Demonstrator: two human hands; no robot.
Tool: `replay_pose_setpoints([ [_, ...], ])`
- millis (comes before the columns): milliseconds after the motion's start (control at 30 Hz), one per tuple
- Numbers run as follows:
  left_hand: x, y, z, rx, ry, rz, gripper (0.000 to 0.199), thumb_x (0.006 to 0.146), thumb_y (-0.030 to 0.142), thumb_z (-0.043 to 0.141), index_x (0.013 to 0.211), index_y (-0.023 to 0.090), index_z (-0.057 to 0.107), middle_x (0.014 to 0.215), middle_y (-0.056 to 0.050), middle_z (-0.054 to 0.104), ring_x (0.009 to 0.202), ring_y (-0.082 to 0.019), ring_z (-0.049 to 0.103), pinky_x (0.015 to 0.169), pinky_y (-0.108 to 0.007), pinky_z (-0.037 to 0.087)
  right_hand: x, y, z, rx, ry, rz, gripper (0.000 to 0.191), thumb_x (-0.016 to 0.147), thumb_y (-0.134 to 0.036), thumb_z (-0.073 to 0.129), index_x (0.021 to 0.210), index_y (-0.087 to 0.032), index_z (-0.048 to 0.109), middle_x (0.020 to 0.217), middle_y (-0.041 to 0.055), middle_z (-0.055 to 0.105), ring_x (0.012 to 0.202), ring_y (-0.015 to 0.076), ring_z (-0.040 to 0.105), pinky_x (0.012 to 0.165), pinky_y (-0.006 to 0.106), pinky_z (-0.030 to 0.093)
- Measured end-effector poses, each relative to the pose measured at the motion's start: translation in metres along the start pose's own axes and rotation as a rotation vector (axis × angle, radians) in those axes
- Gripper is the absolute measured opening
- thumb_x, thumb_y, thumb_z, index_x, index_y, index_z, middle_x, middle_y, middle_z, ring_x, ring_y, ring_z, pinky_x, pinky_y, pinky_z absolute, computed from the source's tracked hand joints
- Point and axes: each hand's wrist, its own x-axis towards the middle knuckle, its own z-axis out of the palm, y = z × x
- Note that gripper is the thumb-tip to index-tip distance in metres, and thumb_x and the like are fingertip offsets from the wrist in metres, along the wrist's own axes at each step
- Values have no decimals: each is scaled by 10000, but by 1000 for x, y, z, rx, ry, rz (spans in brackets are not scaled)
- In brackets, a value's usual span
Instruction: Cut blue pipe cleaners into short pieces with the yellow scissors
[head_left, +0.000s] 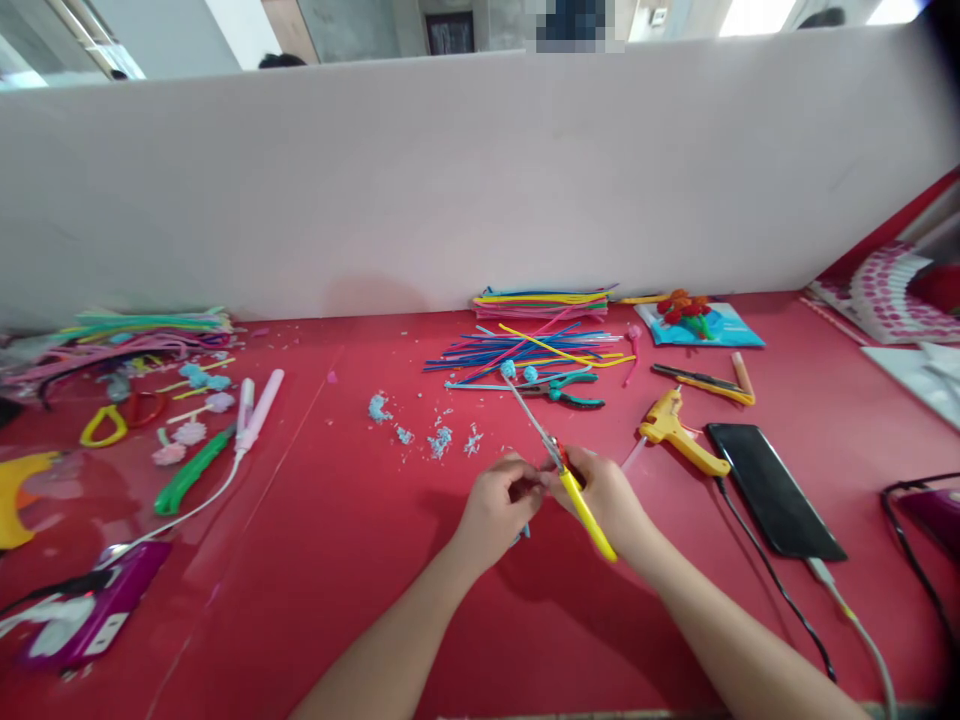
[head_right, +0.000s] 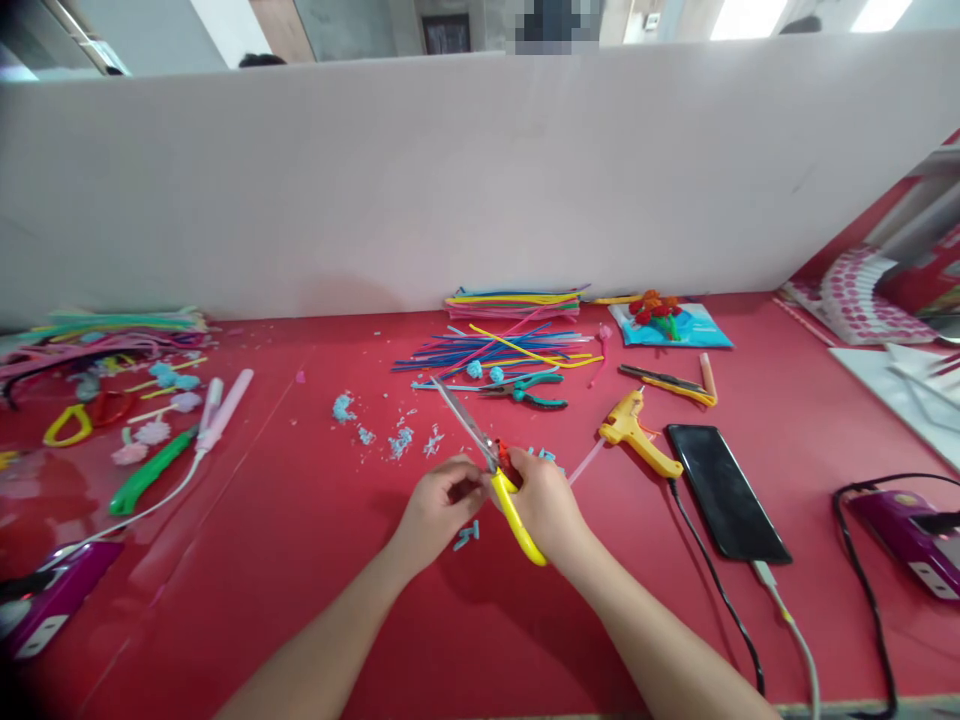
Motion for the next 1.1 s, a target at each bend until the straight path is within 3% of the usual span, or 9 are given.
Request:
replay_pose_setpoints([
  [200, 3, -5, -2, -45, 27, -26, 65, 687, 196, 545, 640, 169, 581, 644, -3, 501, 596, -124, 474, 559, -222, 360, -2, 0, -6, 96, 59, 34, 226, 739, -370, 406, 655, -172, 476, 522, -36, 452, 489, 83, 391, 452, 190, 285],
  [333, 7, -9, -9, -113, 70, -72, 109, 711, 263, 536, 717, 164, 580, 681, -13, 541, 660, -144, 509, 624, -241, 396, -1, 0, -8, 147, -19, 27, 215, 727, -337, 418, 601, -171, 472, 483, -41, 434, 455, 75, 384, 429, 182, 283],
  [500, 6, -7, -8, -159, -5, -96, 107, 700, 253, 547, 689, 155, 589, 638, -3, 534, 617, -130, 497, 587, -226, 385, 1, 2, 1, 180, -39, 22, 168, 691, -314, 448, 630, -169, 506, 566, -16, 511, 517, 93, 434, 453, 188, 312],
  [700, 2, -1, -4, -134, -57, -72, 91, 696, 235, 553, 681, 158, 598, 655, -14, 524, 603, -129, 486, 556, -219, 371, -1, 2, -3, 171, -21, 36, 148, 691, -296, 439, 650, -167, 500, 557, -28, 474, 521, 87, 423, 464, 181, 321],
  [933, 10, -1, -23, 29, 146, 0, 199, 750, 309, 497, 644, 177, 603, 655, -21, 532, 641, -149, 475, 615, -237, 363, 6, 27, -28, 10, 45, 144, 228, 735, -336, 372, 707, -163, 519, 511, -25, 455, 449, 88, 406, 427, 192, 285],
  [1100, 14, -13, -28, 65, 196, -3, 179, 750, 307, 497, 661, 179, 584, 678, -14, 527, 638, -140, 472, 614, -233, 353, 11, 43, -26, -206, 23, 177, 202, 688, -350, 455, 611, -177, 527, 498, 15, 496, 469, 122, 440, 450, 224, 231],
])
